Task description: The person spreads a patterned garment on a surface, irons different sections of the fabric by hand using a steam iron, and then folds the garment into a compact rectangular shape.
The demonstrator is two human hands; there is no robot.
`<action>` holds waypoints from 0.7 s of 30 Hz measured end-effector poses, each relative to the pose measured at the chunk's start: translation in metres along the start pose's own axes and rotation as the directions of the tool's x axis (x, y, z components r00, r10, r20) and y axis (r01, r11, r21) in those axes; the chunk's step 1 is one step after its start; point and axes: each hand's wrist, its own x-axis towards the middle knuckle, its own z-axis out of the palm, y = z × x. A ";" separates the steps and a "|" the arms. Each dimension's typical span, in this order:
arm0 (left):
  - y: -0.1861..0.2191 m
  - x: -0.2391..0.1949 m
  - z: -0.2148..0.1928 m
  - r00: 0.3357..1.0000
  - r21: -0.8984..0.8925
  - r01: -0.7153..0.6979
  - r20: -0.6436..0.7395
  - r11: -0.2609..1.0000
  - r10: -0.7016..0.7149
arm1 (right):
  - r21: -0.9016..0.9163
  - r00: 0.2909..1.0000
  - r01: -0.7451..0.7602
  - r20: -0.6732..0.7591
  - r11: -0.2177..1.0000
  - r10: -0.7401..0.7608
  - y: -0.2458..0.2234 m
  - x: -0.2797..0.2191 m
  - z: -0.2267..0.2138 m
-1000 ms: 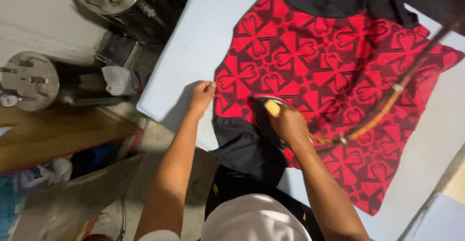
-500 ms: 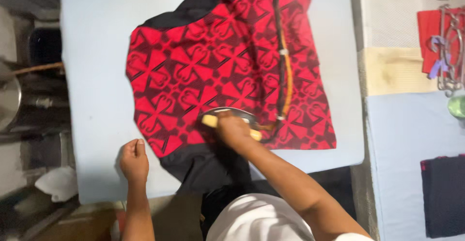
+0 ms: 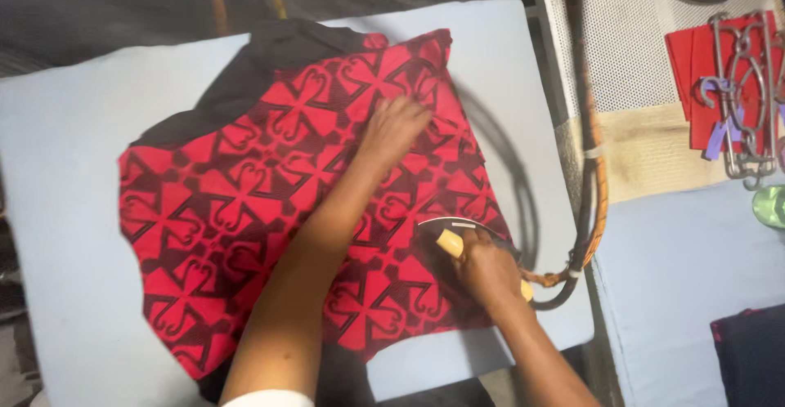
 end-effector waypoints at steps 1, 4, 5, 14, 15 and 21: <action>-0.005 0.018 0.016 0.996 0.075 -0.068 -0.044 0.995 0.071 | -0.006 0.999 -0.028 0.043 1.000 0.028 -0.001 0.001 -0.002; -0.012 0.043 0.050 0.982 0.225 -0.189 0.016 0.956 0.190 | -0.019 0.994 -0.067 0.089 0.998 0.068 -0.004 0.009 -0.002; -0.016 0.047 0.055 0.975 0.225 -0.196 0.145 0.954 0.166 | -0.021 0.994 -0.076 0.081 0.997 0.078 -0.004 0.013 -0.001; -0.030 0.052 0.054 0.970 0.288 -0.143 0.230 0.947 0.077 | -0.026 0.999 -0.054 0.004 0.998 0.054 -0.011 0.060 0.006; -0.026 0.055 0.053 0.968 0.301 -0.120 0.249 0.946 0.043 | -0.030 1.000 -0.026 0.017 0.999 0.026 -0.011 0.063 0.006; -0.015 0.055 0.035 0.998 0.176 -0.064 0.026 0.982 0.060 | 0.012 0.985 -0.081 -0.150 0.997 0.082 0.007 0.101 0.013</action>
